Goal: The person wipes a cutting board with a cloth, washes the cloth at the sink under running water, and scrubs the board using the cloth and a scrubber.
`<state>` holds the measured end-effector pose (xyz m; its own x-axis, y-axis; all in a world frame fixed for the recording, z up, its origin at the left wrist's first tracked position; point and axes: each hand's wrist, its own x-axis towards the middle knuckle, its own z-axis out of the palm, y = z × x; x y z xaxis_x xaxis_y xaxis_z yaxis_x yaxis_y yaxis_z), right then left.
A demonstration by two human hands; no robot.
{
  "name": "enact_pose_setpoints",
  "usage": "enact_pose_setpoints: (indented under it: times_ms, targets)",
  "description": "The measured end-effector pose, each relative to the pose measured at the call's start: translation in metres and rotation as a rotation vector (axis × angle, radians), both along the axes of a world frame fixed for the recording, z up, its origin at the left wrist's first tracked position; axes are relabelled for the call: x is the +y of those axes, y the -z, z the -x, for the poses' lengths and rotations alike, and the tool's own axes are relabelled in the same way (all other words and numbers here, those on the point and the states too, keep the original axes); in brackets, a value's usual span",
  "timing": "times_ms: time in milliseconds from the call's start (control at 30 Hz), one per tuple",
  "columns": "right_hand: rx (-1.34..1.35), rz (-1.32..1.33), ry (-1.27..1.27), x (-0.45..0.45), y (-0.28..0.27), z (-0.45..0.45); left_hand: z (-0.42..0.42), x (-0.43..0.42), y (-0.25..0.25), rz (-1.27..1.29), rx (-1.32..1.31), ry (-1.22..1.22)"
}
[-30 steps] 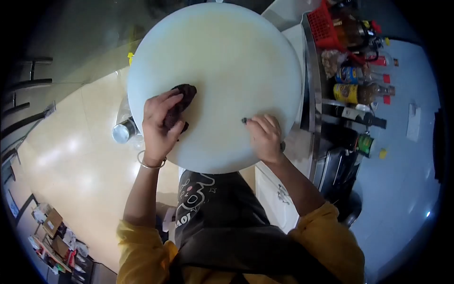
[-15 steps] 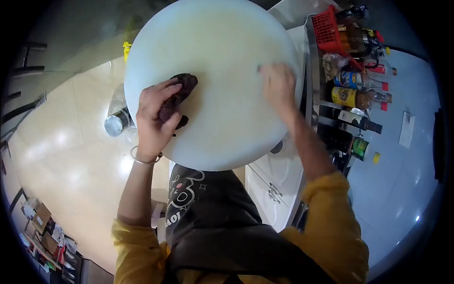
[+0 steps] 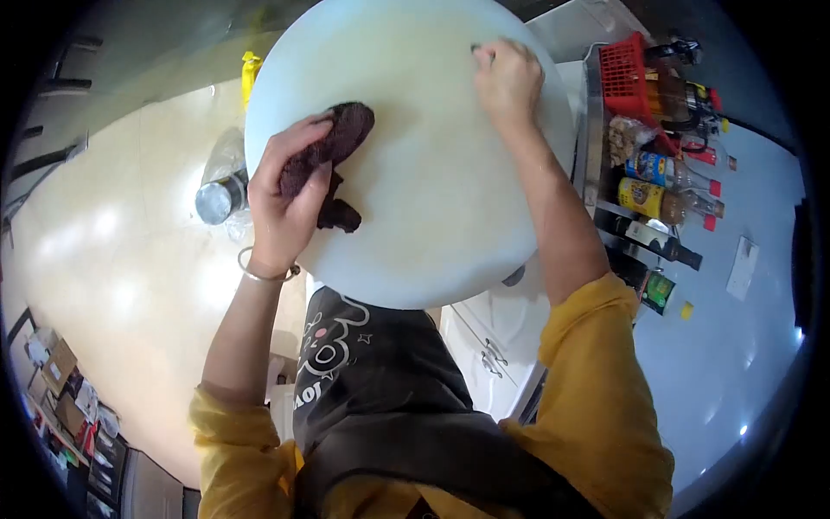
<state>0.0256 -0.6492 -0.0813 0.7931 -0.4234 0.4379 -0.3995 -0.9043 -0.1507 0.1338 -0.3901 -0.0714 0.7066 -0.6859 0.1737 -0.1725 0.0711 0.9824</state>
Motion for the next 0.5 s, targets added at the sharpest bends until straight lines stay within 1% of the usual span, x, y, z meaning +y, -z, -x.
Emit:
enact_pose_setpoints:
  times_ms: [67,133,167,200,233,300,333,367,400,467,500]
  targets:
    - [0.137,-0.195,0.117,0.019,-0.006,-0.006,0.001,0.006,-0.003,-0.023,0.022,-0.012]
    - [0.015,-0.108,-0.109,0.089,0.009,0.048,0.001,0.002,0.001,0.049,0.088,-0.074]
    - [-0.001,-0.137,-0.182,0.118,-0.006,0.060,0.004,-0.001,0.005,0.091,0.136,-0.061]
    - [-0.015,-0.173,-0.256,0.135,-0.014,0.064,0.002,0.000,-0.001,0.030,0.048,-0.061]
    - [-0.018,-0.176,-0.270,0.125,-0.012,0.051,0.000,0.000,0.000,0.028,0.046,-0.062]
    - [0.057,0.000,-0.220,0.081,-0.003,0.009,0.002,0.000,0.004,0.010,0.053,-0.050]
    - [0.070,-0.044,-0.126,0.058,-0.002,-0.021,0.002,0.000,0.003,0.028,0.065,-0.057]
    - [0.015,0.055,-0.133,0.035,0.003,-0.051,0.002,0.000,0.002,0.047,0.078,-0.073]
    - [0.020,0.042,-0.147,0.034,0.004,-0.057,0.002,-0.001,0.001,0.034,0.083,-0.087]
    - [0.156,-0.078,-0.047,0.042,-0.003,-0.059,0.001,0.002,-0.008,0.044,0.222,-0.107]
    - [0.050,-0.059,-0.121,0.075,-0.005,-0.031,-0.002,0.004,-0.003,0.053,0.206,-0.114]
